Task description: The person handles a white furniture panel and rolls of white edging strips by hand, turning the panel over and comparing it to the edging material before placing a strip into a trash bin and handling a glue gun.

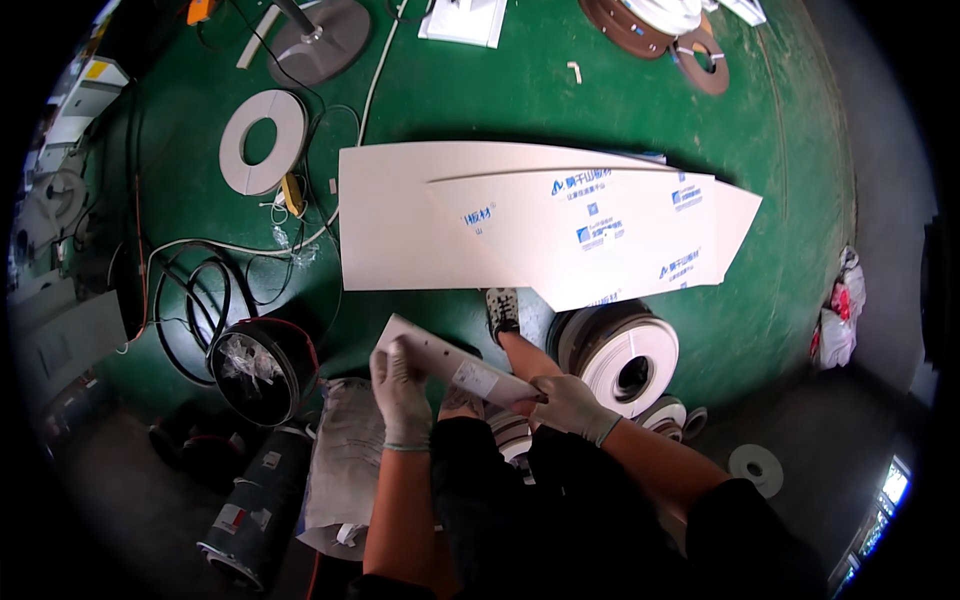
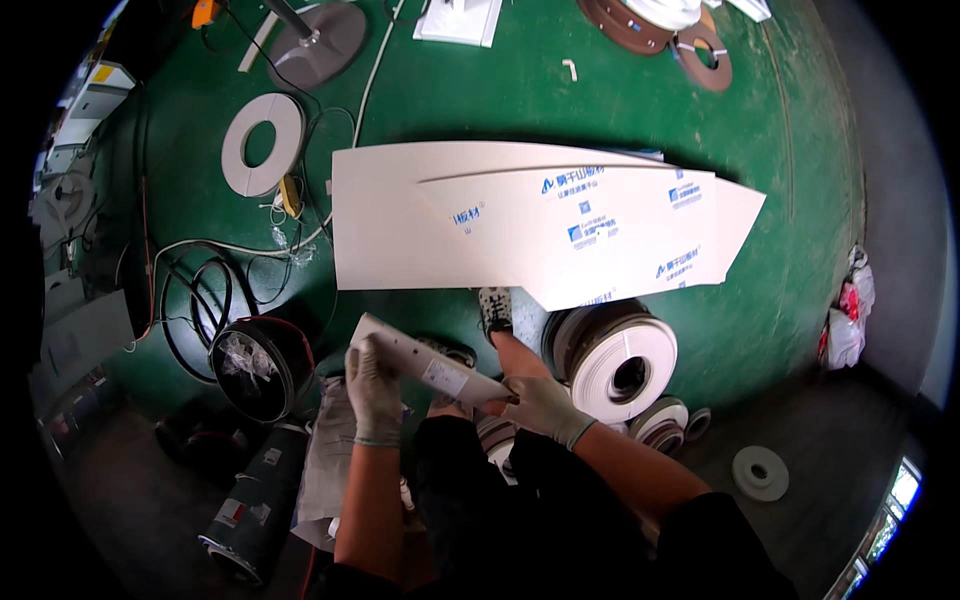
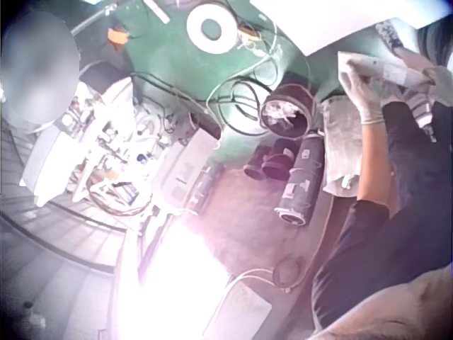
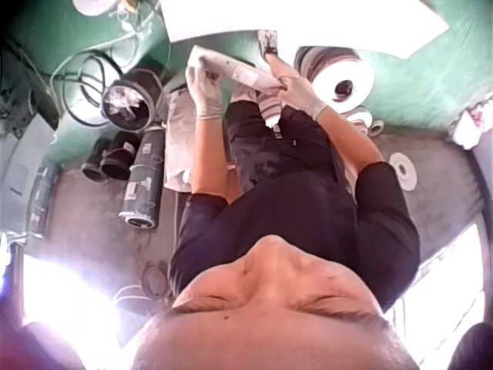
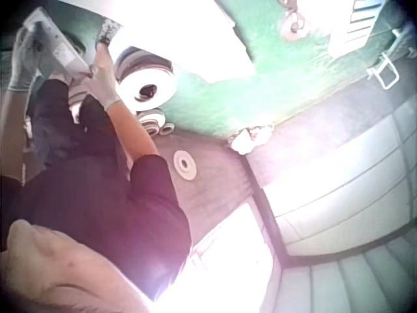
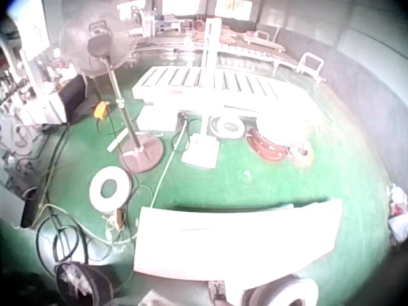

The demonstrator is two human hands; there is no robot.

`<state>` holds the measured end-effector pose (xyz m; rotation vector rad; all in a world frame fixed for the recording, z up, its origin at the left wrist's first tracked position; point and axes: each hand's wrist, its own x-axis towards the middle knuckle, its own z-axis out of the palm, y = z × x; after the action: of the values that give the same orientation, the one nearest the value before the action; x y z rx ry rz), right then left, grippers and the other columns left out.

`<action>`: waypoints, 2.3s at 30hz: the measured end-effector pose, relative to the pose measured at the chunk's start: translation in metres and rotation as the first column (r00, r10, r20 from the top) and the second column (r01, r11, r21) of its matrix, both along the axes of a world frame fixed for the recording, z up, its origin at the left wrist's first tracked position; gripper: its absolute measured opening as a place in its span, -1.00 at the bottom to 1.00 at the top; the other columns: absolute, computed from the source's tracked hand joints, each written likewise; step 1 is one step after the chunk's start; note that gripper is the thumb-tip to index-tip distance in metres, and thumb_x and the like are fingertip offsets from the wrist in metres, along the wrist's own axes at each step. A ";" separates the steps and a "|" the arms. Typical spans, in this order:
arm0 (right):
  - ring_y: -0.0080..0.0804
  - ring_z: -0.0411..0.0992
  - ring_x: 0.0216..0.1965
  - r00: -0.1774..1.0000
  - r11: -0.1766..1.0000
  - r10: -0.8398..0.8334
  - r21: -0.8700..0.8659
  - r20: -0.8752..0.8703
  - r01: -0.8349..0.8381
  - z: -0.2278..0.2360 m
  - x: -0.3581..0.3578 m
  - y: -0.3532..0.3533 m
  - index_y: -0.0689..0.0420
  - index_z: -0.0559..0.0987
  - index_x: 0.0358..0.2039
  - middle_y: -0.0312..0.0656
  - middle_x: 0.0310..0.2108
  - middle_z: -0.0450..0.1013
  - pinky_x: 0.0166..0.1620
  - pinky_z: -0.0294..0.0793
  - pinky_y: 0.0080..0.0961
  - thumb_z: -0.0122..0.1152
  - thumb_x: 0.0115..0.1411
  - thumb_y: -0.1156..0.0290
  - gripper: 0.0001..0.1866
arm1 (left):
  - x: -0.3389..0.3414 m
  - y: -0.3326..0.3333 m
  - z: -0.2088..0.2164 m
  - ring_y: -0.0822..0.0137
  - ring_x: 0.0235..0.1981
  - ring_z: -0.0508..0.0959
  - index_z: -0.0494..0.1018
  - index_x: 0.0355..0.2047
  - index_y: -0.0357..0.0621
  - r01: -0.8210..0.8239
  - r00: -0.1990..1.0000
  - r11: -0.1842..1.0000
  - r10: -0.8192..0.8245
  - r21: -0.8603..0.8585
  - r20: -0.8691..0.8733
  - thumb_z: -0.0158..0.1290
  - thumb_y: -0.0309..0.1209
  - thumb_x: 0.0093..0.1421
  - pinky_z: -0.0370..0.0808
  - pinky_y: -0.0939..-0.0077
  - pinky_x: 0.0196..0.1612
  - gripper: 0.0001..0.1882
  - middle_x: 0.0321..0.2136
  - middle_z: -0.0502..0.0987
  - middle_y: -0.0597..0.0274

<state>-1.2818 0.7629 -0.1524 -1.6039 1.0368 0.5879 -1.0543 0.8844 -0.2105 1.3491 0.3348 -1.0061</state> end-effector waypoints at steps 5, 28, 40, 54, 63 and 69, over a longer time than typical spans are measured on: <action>-0.01 0.57 -0.28 0.996 0.994 -0.033 -0.099 0.087 0.042 -0.039 0.008 0.005 0.19 0.62 -0.33 0.02 -0.40 0.57 -0.19 0.49 -0.17 0.29 0.20 -0.03 -0.54 | -0.032 0.015 -0.053 0.31 -0.06 0.54 0.41 0.03 -0.11 0.051 0.939 0.999 -0.050 -0.006 -0.339 -0.04 -0.24 0.46 0.54 0.28 0.00 -0.73 -0.08 0.53 0.22; 0.15 0.44 0.05 0.985 0.993 -0.024 0.122 0.171 0.003 -0.276 0.150 0.141 0.30 0.46 0.10 0.14 0.03 0.47 0.12 0.42 -0.10 0.29 0.18 0.40 -0.51 | 0.076 0.079 -0.391 0.22 0.09 0.50 0.35 0.10 -0.18 -0.124 0.956 0.992 0.122 0.009 -0.267 0.03 -0.27 0.43 0.45 0.18 0.16 -0.65 0.01 0.50 0.18; -0.04 0.49 0.06 0.953 0.852 -0.300 0.460 0.038 0.250 -0.280 0.161 0.121 0.29 0.48 0.11 0.08 0.02 0.51 0.12 0.44 -0.27 0.25 0.28 0.38 -0.57 | 0.064 0.056 -0.437 0.26 0.17 0.45 0.27 0.22 -0.22 -0.265 0.917 0.961 0.226 -0.079 -0.328 -0.04 -0.20 0.46 0.41 0.21 0.27 -0.54 0.15 0.41 0.18; 0.12 0.42 0.09 0.915 0.959 -0.247 -0.057 0.319 0.278 -0.293 0.147 0.122 0.19 0.48 0.12 0.07 0.05 0.45 0.15 0.40 -0.12 0.29 0.19 0.28 -0.49 | 0.020 0.107 -0.394 0.47 -0.40 0.37 0.36 -0.17 -0.11 0.154 0.979 0.908 -0.085 0.390 -0.187 0.25 -0.47 0.15 0.39 0.52 -0.32 -0.69 -0.37 0.36 0.39; -0.21 0.56 -0.30 0.994 0.849 0.015 0.526 -0.106 0.044 -0.236 0.080 0.060 0.16 0.47 0.05 -0.06 -0.35 0.54 -0.16 0.50 -0.30 0.33 0.16 -0.13 -0.33 | 0.048 0.040 -0.215 0.05 -0.01 0.50 0.31 0.13 -0.08 0.103 0.759 0.987 -0.160 -0.125 -0.631 0.25 -0.33 0.14 0.49 0.08 0.11 -0.43 -0.11 0.46 0.14; -0.29 0.52 -0.31 0.951 0.868 -0.308 0.403 -0.019 0.289 -0.170 0.053 0.008 0.17 0.49 -0.03 -0.13 -0.35 0.51 -0.24 0.44 -0.34 0.36 0.12 -0.15 -0.34 | 0.063 -0.043 -0.187 0.10 -0.08 0.52 0.43 -0.04 -0.14 0.063 0.811 0.994 -0.100 -0.084 -0.577 0.12 -0.03 0.30 0.44 0.09 0.12 -0.55 -0.21 0.52 0.13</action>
<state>-1.2293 0.7709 -0.3220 -1.0646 1.0269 0.5097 -0.9918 0.8416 -0.3979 0.9762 0.7039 -1.4879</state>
